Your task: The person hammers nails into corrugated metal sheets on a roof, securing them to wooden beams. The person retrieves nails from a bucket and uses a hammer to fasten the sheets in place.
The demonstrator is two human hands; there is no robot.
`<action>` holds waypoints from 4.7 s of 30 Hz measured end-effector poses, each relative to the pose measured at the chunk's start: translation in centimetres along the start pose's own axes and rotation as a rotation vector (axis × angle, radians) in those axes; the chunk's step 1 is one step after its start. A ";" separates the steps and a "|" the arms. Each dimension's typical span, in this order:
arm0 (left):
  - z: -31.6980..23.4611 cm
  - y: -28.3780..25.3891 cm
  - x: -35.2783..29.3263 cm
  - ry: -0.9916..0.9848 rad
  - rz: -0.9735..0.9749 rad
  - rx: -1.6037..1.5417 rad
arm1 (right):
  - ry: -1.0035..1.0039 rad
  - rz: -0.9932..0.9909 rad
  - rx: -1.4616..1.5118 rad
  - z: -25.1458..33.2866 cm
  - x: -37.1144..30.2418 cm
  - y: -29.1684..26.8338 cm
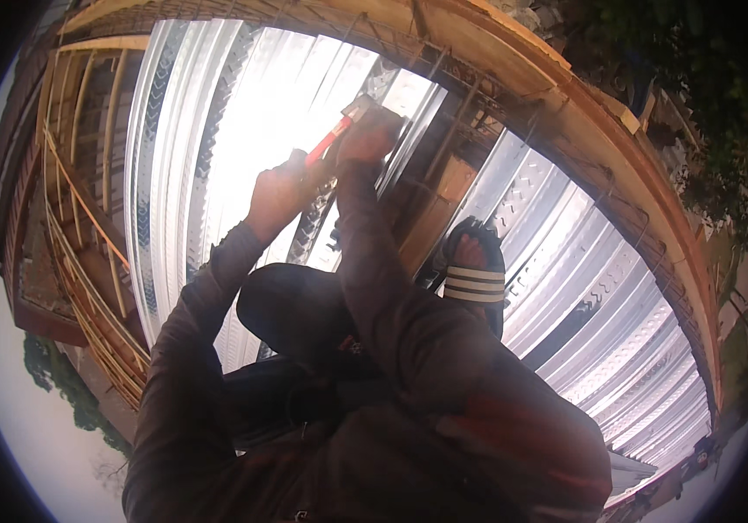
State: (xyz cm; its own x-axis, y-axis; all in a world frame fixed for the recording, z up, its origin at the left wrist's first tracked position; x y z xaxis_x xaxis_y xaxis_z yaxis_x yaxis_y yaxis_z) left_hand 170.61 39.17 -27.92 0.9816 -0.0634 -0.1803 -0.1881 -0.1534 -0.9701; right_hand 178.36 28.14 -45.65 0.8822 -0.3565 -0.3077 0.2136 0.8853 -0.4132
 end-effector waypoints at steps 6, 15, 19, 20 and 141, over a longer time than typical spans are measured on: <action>3.9 -1.9 -5.6 -0.202 0.067 0.011 | -0.182 0.029 -0.207 3.6 3.0 -1.9; 2.4 0.0 -8.1 -0.285 0.010 -0.211 | -0.570 0.259 -0.633 8.1 4.2 -5.8; 0.7 -0.7 -3.7 -0.164 -0.033 -0.185 | -0.741 0.309 -0.618 8.5 4.3 -5.4; 1.2 -0.5 -2.9 -0.212 -0.031 -0.187 | -0.757 0.327 -0.605 8.4 4.5 -4.9; -3.1 -19.5 -2.2 -1.058 0.185 0.093 | -0.660 0.387 -0.139 7.9 8.4 -12.8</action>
State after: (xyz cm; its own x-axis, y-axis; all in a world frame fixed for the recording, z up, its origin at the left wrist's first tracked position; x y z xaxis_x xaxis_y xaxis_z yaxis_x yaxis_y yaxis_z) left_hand 172.00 39.27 -8.10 0.4774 0.8137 -0.3316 -0.3773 -0.1510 -0.9137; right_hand 186.33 16.16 -36.10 0.9597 0.2610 0.1043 -0.1769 0.8491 -0.4978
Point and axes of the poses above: each hand's wrist, its own x-axis towards the middle knuckle, its own y-axis out of the palm, z = x × y, the point moved 9 cm from there along x, towards the middle knuckle
